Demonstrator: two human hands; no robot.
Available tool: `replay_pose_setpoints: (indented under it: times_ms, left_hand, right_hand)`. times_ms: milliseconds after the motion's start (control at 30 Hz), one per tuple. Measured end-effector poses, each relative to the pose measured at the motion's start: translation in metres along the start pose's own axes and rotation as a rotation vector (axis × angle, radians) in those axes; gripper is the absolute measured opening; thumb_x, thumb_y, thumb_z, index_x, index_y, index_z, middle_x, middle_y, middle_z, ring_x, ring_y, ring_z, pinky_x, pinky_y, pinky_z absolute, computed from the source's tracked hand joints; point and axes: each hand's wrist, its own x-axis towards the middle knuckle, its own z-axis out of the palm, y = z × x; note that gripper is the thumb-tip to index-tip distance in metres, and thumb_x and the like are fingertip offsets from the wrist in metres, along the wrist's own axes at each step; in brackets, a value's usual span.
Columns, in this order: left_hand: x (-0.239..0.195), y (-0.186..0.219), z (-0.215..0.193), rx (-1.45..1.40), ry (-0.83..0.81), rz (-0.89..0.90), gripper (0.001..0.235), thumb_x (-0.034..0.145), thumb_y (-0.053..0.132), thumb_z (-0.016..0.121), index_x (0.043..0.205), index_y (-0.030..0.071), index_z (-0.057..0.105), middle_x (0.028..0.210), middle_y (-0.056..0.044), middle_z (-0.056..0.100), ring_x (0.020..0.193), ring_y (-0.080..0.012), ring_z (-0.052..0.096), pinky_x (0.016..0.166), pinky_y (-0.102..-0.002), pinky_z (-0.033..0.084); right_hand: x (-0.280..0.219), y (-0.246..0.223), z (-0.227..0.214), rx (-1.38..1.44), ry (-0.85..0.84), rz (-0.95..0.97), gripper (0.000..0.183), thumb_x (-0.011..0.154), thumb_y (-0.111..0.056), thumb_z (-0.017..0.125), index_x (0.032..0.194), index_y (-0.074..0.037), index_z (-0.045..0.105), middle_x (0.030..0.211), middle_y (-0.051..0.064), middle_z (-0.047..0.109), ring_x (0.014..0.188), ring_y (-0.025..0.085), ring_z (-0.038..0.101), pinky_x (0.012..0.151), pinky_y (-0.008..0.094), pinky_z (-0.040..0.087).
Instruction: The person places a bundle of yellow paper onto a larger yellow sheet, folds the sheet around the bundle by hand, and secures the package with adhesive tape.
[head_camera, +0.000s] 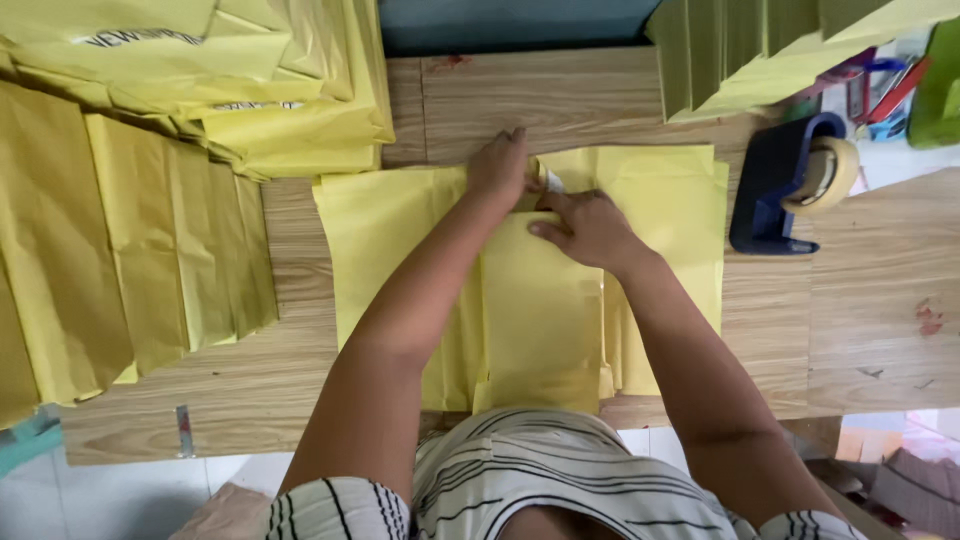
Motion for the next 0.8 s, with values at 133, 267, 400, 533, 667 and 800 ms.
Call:
replay_pose_setpoints:
  times_ms: [133, 267, 400, 533, 667, 800]
  left_hand:
    - [-0.013, 0.008, -0.037, -0.199, -0.118, 0.135, 0.038, 0.084, 0.014, 0.08, 0.107, 0.016, 0.05, 0.104, -0.015, 0.064, 0.105, -0.0433, 0.069, 0.088, -0.055, 0.056]
    - [-0.019, 0.01, -0.039, -0.295, -0.155, 0.062, 0.034, 0.08, 0.012, 0.083, 0.1, 0.014, 0.057, 0.094, -0.015, 0.07, 0.102, -0.0409, 0.072, 0.089, -0.051, 0.056]
    - [-0.041, 0.021, -0.056, -0.24, -0.122, 0.179, 0.011, 0.083, 0.011, 0.076, 0.085, 0.008, 0.066, 0.084, -0.019, 0.071, 0.092, -0.0432, 0.072, 0.083, -0.053, 0.057]
    - [-0.074, 0.026, -0.054, -0.37, -0.078, 0.237, 0.006, 0.089, 0.014, 0.067, 0.087, 0.009, 0.065, 0.086, -0.019, 0.07, 0.093, -0.0427, 0.07, 0.082, -0.052, 0.055]
    - [-0.106, 0.017, -0.061, -0.388, -0.076, 0.205, 0.037, 0.083, 0.03, 0.082, 0.112, 0.012, 0.066, 0.107, -0.014, 0.072, 0.108, -0.0384, 0.068, 0.095, -0.051, 0.054]
    - [-0.116, 0.007, -0.019, -0.25, 0.195, 0.421, 0.023, 0.091, 0.034, 0.073, 0.096, 0.014, 0.062, 0.092, -0.009, 0.062, 0.095, -0.0365, 0.066, 0.085, -0.05, 0.053]
  right_hand:
    - [0.009, 0.018, 0.001, 0.098, -0.124, 0.011, 0.034, 0.099, -0.037, 0.063, 0.116, -0.009, 0.058, 0.104, 0.018, 0.071, 0.102, 0.045, 0.07, 0.097, 0.055, 0.05]
    - [0.011, 0.039, 0.025, 0.161, -0.039, 0.108, 0.031, 0.088, -0.043, 0.078, 0.104, -0.018, 0.067, 0.126, 0.006, 0.046, 0.127, 0.039, 0.048, 0.107, 0.055, 0.039]
    - [0.012, 0.032, 0.021, 0.228, 0.022, 0.225, 0.034, 0.077, -0.05, 0.086, 0.096, -0.023, 0.075, 0.134, 0.004, 0.039, 0.132, 0.036, 0.043, 0.109, 0.055, 0.039]
    - [0.012, 0.031, 0.024, 0.506, 0.059, 0.257, 0.053, 0.075, -0.029, 0.091, 0.113, -0.015, 0.057, 0.11, 0.009, 0.052, 0.107, 0.035, 0.064, 0.096, 0.048, 0.049]
    - [0.015, 0.032, 0.047, 0.338, 0.421, -0.037, 0.021, 0.073, -0.011, 0.089, 0.073, -0.023, 0.071, 0.068, -0.008, 0.068, 0.069, 0.018, 0.071, 0.07, 0.033, 0.052]
    - [-0.038, 0.006, 0.048, -0.12, 0.613, -0.128, 0.004, 0.091, -0.021, 0.072, 0.094, -0.022, 0.072, 0.102, -0.002, 0.068, 0.1, 0.02, 0.065, 0.095, 0.044, 0.044]
